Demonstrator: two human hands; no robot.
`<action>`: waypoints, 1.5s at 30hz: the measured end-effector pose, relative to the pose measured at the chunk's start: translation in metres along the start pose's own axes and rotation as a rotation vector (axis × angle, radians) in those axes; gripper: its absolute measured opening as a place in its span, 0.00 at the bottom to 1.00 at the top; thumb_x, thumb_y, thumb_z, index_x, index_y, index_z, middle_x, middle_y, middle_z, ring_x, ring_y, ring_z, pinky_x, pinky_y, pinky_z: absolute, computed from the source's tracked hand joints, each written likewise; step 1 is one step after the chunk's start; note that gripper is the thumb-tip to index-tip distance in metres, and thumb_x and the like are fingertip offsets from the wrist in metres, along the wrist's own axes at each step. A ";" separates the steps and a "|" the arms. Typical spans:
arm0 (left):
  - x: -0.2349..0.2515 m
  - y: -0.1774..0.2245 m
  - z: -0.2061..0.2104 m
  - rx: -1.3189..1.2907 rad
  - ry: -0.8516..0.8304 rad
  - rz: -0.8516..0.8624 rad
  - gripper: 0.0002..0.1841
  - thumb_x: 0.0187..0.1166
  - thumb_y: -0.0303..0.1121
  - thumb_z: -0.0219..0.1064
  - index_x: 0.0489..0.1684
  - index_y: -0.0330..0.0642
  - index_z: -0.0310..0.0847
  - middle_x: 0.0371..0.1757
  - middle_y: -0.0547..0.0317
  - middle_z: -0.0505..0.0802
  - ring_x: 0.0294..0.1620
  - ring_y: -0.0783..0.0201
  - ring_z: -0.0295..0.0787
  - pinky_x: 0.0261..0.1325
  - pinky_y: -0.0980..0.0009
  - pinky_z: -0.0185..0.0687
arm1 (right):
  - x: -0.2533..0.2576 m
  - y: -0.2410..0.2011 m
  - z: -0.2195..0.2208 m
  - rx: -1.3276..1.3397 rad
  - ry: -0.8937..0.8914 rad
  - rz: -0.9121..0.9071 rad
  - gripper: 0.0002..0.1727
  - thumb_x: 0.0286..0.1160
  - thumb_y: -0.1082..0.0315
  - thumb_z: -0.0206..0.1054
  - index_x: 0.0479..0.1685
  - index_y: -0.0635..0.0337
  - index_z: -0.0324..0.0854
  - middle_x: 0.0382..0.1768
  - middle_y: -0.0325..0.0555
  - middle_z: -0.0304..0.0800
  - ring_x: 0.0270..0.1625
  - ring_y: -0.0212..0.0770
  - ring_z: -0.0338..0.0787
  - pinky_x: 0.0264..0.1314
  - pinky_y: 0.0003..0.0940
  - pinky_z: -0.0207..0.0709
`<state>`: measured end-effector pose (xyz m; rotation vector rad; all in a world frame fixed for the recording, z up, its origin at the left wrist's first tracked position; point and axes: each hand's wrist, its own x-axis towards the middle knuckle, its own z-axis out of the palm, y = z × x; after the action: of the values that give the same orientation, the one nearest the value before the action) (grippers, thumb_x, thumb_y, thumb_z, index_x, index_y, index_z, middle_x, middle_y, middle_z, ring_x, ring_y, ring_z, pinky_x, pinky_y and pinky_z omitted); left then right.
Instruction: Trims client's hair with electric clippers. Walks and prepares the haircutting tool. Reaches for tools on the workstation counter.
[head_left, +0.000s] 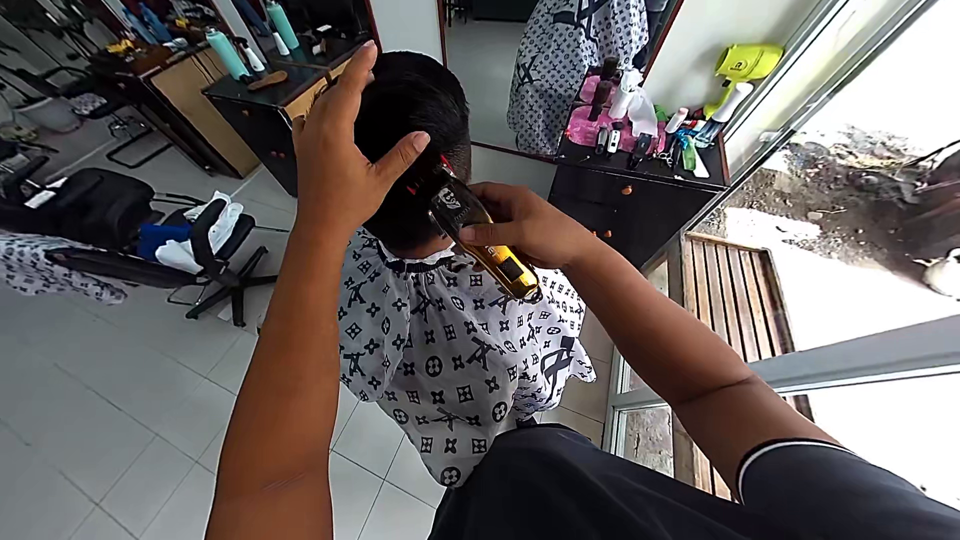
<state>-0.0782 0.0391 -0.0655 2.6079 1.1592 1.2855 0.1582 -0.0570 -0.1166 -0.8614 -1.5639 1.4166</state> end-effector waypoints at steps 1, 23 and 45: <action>0.000 0.001 0.000 0.001 0.001 0.006 0.47 0.74 0.68 0.65 0.92 0.51 0.60 0.83 0.53 0.80 0.85 0.54 0.71 0.85 0.38 0.57 | 0.002 -0.005 0.000 -0.066 -0.009 -0.053 0.30 0.74 0.69 0.73 0.76 0.65 0.69 0.54 0.52 0.89 0.49 0.42 0.93 0.50 0.39 0.92; 0.001 0.019 0.003 0.038 0.045 -0.127 0.46 0.73 0.65 0.68 0.92 0.53 0.60 0.82 0.57 0.81 0.85 0.54 0.72 0.84 0.31 0.53 | 0.005 -0.015 -0.033 0.010 -0.092 0.075 0.25 0.76 0.68 0.70 0.71 0.63 0.71 0.51 0.53 0.90 0.47 0.47 0.95 0.44 0.43 0.94; 0.000 0.018 0.001 0.006 0.011 -0.092 0.48 0.73 0.63 0.71 0.93 0.51 0.58 0.84 0.52 0.77 0.86 0.54 0.70 0.86 0.40 0.58 | 0.004 -0.026 -0.025 -0.202 -0.069 -0.016 0.29 0.72 0.67 0.74 0.73 0.65 0.73 0.53 0.49 0.91 0.48 0.38 0.94 0.51 0.34 0.91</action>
<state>-0.0667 0.0261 -0.0604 2.5223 1.2697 1.2821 0.1803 -0.0459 -0.0899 -0.9238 -1.7856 1.3041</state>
